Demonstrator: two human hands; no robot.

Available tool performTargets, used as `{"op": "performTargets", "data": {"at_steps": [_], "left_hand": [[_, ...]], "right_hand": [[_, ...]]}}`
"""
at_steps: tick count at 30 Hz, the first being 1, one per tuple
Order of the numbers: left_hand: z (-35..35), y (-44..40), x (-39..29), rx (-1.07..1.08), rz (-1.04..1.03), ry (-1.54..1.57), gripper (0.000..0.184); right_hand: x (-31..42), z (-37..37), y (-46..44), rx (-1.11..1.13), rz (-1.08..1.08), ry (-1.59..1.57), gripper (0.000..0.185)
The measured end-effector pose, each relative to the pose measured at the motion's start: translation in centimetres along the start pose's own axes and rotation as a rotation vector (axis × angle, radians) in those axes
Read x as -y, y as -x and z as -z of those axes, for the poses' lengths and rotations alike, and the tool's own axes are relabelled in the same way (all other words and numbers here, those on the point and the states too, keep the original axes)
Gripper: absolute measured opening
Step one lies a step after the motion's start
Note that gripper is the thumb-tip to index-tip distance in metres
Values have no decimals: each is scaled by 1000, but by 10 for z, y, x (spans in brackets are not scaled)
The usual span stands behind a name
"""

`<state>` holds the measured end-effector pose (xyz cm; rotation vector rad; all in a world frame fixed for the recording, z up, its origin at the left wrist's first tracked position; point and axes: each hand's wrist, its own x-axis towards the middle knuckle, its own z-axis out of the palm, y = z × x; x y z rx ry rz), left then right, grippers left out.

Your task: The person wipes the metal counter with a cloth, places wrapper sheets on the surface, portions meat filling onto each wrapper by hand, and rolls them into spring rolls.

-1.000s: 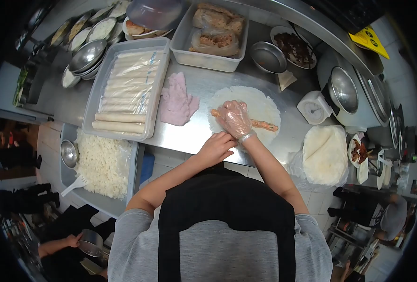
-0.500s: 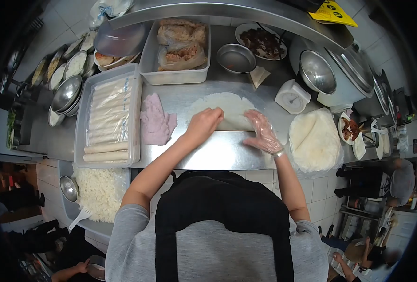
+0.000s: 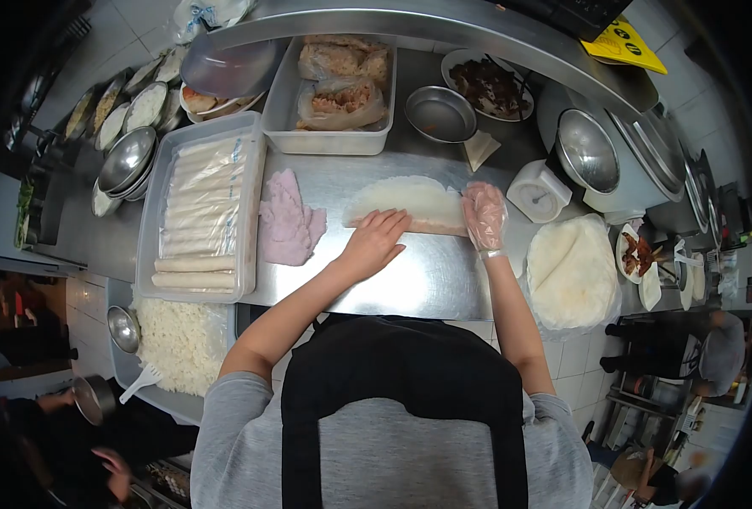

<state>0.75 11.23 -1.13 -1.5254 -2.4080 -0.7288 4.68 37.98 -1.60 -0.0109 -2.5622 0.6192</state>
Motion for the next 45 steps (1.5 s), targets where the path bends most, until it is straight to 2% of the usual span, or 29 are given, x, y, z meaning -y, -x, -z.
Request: {"op": "performTargets", "data": {"at_steps": [2, 4, 5, 7, 9, 13, 16, 22, 24, 27, 30, 37, 45], "left_hand": [[4, -3, -3, 1, 81, 37, 47], [4, -3, -2, 33, 108, 56, 47], [3, -4, -2, 68, 132, 74, 47], [2, -2, -2, 62, 128, 75, 48], [3, 2, -1, 53, 134, 70, 48], [7, 9, 7, 2, 176, 32, 46], [9, 4, 9, 1, 201, 20, 40], [-18, -48, -5, 113, 149, 187, 34], [-28, -54, -5, 134, 160, 222, 35], [-33, -52, -9, 95, 148, 157, 35], [-41, -69, -20, 58, 104, 175, 34], [-58, -77, -37, 144, 136, 200, 33], [-66, -87, -45, 154, 77, 217, 32]], "right_hand": [[31, 8, -9, -96, 155, 97, 13], [47, -3, 1, 154, 268, -70, 19], [53, -5, 5, 153, 267, -69, 19], [70, -2, 8, 389, 255, -158, 22], [57, 1, 10, 383, 263, -99, 28], [19, 28, 12, 458, 140, 27, 35], [10, 48, -1, 631, 42, 62, 34], [14, -9, -62, 452, 64, -282, 41], [21, -13, -80, 806, -183, -273, 38], [18, -17, -96, 923, -192, -286, 35], [16, -19, -104, 901, -90, -185, 36], [17, -18, -106, 944, -139, -188, 38], [17, -19, -104, 922, -99, -199, 37]]}}
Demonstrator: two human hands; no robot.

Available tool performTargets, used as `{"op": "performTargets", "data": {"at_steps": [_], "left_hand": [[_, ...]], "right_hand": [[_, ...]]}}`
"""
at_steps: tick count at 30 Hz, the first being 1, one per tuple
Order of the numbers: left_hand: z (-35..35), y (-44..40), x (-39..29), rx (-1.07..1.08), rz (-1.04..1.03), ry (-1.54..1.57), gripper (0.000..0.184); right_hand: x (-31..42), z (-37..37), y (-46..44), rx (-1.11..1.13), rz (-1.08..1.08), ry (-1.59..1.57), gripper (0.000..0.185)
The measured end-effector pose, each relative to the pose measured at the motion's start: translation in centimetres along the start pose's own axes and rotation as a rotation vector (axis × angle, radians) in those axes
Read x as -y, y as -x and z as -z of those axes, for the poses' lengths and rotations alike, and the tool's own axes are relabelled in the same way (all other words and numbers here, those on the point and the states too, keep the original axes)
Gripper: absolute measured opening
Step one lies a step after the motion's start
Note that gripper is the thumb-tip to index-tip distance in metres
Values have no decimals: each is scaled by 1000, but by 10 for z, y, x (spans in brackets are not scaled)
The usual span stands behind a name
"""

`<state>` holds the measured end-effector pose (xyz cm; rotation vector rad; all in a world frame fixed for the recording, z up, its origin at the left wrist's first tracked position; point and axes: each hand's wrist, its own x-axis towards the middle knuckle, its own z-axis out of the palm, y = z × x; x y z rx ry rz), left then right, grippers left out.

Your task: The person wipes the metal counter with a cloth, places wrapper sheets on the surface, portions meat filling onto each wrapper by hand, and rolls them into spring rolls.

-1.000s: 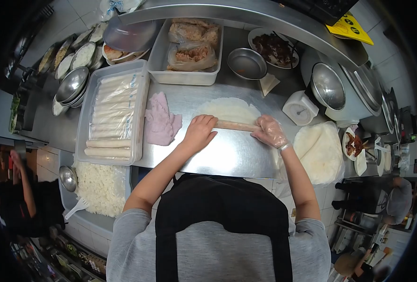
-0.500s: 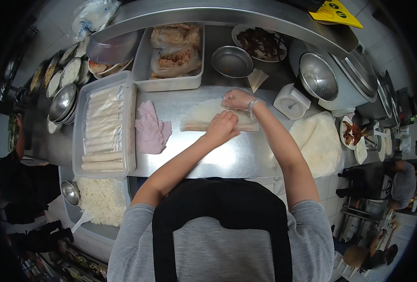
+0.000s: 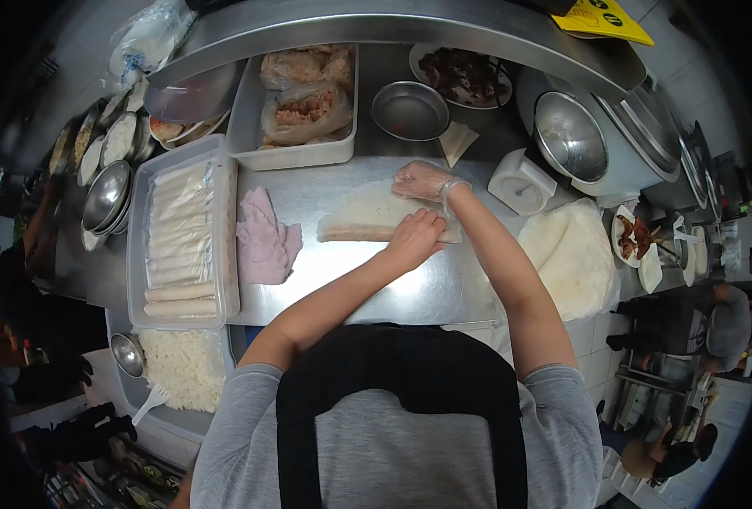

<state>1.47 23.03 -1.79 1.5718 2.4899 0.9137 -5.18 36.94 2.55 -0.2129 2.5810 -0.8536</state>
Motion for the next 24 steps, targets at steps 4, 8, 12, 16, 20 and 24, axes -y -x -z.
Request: {"op": "performTargets", "data": {"at_steps": [4, 8, 12, 16, 20, 24], "left_hand": [[2, 4, 1, -64, -53, -44, 32], [33, 26, 22, -68, 32, -2, 34], [49, 45, 45, -15, 148, 3, 37], [42, 54, 44, -119, 91, -46, 37], [73, 73, 59, -97, 195, -77, 38], [90, 91, 69, -33, 306, -85, 37]], "right_hand": [[-3, -4, -4, -24, 36, 30, 38], [-2, -7, -14, -44, -1, 81, 38], [20, -23, -26, -13, -66, -77, 39], [21, -33, -39, -106, -25, 31, 41], [15, -30, -40, -53, -19, -4, 40], [19, -28, -42, -5, -50, -18, 40]]}}
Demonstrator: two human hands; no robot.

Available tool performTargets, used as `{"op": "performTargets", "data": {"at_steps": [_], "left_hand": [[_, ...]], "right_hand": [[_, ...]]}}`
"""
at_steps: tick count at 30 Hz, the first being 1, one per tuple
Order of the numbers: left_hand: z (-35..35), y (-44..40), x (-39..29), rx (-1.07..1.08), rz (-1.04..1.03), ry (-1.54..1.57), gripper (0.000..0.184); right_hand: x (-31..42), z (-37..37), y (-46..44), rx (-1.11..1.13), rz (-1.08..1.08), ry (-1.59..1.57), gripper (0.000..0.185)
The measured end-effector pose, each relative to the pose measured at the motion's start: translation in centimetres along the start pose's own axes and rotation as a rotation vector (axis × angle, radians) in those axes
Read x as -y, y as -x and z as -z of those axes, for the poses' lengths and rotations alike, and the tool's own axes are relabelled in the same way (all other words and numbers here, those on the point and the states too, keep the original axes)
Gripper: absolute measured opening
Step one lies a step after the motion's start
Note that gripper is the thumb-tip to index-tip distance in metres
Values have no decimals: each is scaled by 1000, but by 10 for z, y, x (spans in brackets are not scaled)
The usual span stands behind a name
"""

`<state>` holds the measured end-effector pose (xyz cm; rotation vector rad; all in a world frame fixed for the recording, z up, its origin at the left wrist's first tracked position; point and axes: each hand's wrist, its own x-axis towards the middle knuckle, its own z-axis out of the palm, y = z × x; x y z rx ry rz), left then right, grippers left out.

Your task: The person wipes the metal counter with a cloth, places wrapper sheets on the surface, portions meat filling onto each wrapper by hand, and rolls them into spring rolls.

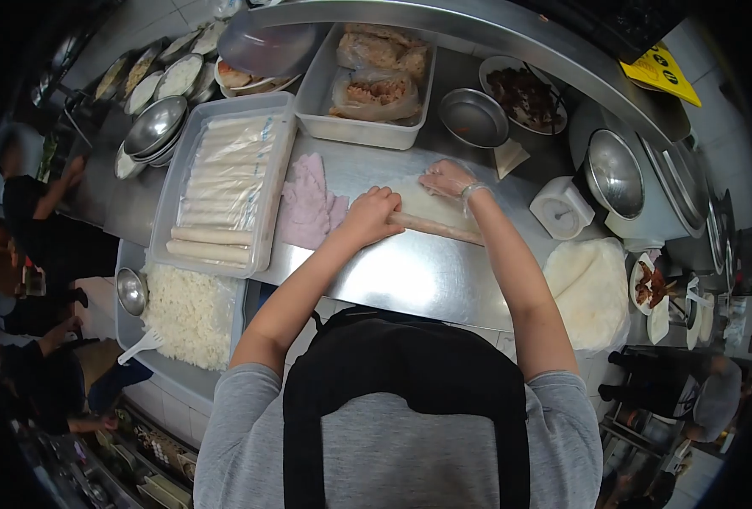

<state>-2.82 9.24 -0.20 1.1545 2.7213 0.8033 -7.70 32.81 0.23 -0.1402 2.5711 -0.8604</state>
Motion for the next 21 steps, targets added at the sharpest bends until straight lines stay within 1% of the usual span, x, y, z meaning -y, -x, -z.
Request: {"op": "performTargets", "data": {"at_steps": [3, 5, 8, 10, 15, 17, 19, 21], "left_hand": [[0, 4, -3, -30, -7, 12, 33], [7, 5, -1, 26, -9, 31, 31], [-1, 6, 8, 27, -14, 80, 32], [6, -1, 1, 54, -19, 80, 31], [0, -11, -2, 107, -31, 99, 31], [3, -13, -4, 170, 6, 53, 31], [-1, -17, -9, 158, -1, 103, 32], [-4, -19, -11, 147, -12, 152, 33]], "right_hand": [[2, -1, 0, -18, -24, -6, 40], [1, -3, 1, -44, -21, -7, 39], [1, -7, 0, -80, -20, -13, 38], [1, -5, 0, -94, -25, -17, 38], [5, -4, 5, -79, -60, 20, 39], [5, -3, 3, -69, -63, 19, 39], [7, -2, 5, -54, -64, 21, 39], [7, -1, 6, -35, -48, -47, 39]]}}
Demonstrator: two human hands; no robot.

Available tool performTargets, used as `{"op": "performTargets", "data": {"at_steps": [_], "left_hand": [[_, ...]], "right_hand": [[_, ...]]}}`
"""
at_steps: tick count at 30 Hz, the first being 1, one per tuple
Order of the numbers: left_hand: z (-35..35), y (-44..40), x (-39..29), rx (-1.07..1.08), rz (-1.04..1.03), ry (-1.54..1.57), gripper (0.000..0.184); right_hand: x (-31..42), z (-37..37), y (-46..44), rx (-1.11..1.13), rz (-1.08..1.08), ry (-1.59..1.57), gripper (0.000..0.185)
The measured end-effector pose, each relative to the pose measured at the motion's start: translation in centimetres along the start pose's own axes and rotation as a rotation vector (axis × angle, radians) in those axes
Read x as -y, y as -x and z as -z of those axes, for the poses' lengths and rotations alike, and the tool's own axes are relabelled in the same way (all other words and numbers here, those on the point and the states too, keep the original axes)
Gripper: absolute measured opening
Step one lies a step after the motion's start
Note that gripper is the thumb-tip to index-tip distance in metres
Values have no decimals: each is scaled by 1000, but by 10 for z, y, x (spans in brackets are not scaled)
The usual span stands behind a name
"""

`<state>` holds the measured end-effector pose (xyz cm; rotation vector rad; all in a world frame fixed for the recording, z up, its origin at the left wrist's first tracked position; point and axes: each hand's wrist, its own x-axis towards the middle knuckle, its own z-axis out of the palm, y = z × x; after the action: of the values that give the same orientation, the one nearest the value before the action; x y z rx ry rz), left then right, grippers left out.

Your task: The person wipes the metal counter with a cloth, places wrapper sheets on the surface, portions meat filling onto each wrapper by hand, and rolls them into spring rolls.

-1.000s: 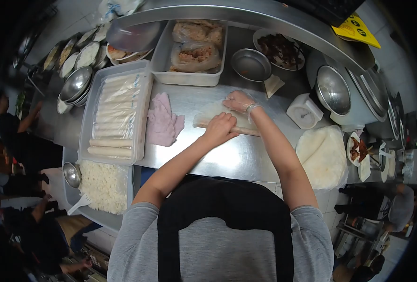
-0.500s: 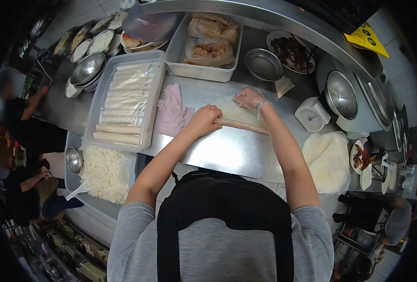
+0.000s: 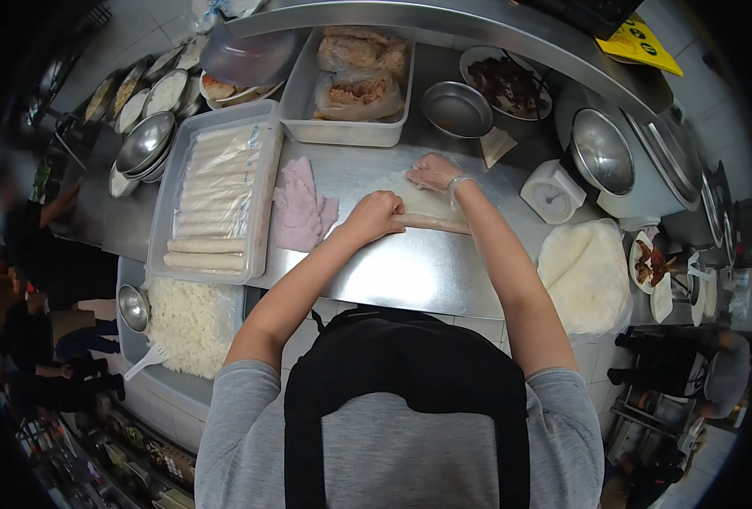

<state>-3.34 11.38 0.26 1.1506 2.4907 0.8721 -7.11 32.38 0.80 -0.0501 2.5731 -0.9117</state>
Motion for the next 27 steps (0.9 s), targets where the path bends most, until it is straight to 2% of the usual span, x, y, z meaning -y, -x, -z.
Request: {"op": "performTargets", "data": {"at_steps": [2, 6, 15, 20, 24, 27], "left_hand": [[-5, 1, 0, 7, 65, -38, 33], [-1, -6, -7, 19, 63, 23, 33], [-7, -16, -21, 62, -2, -25, 32], [-11, -18, -25, 111, -72, -189, 30], [-13, -24, -32, 114, -51, -78, 29], [-20, -21, -28, 55, -132, -101, 29]], "right_hand": [[-2, -3, 0, -31, -8, 18, 39], [-3, -3, -2, -24, -12, 41, 39], [-9, -3, -1, -18, 47, -41, 37], [-6, 1, 4, 2, 22, -46, 37], [-8, 0, 2, -2, 56, -80, 36], [-8, 2, 5, 13, 51, -107, 35]]}}
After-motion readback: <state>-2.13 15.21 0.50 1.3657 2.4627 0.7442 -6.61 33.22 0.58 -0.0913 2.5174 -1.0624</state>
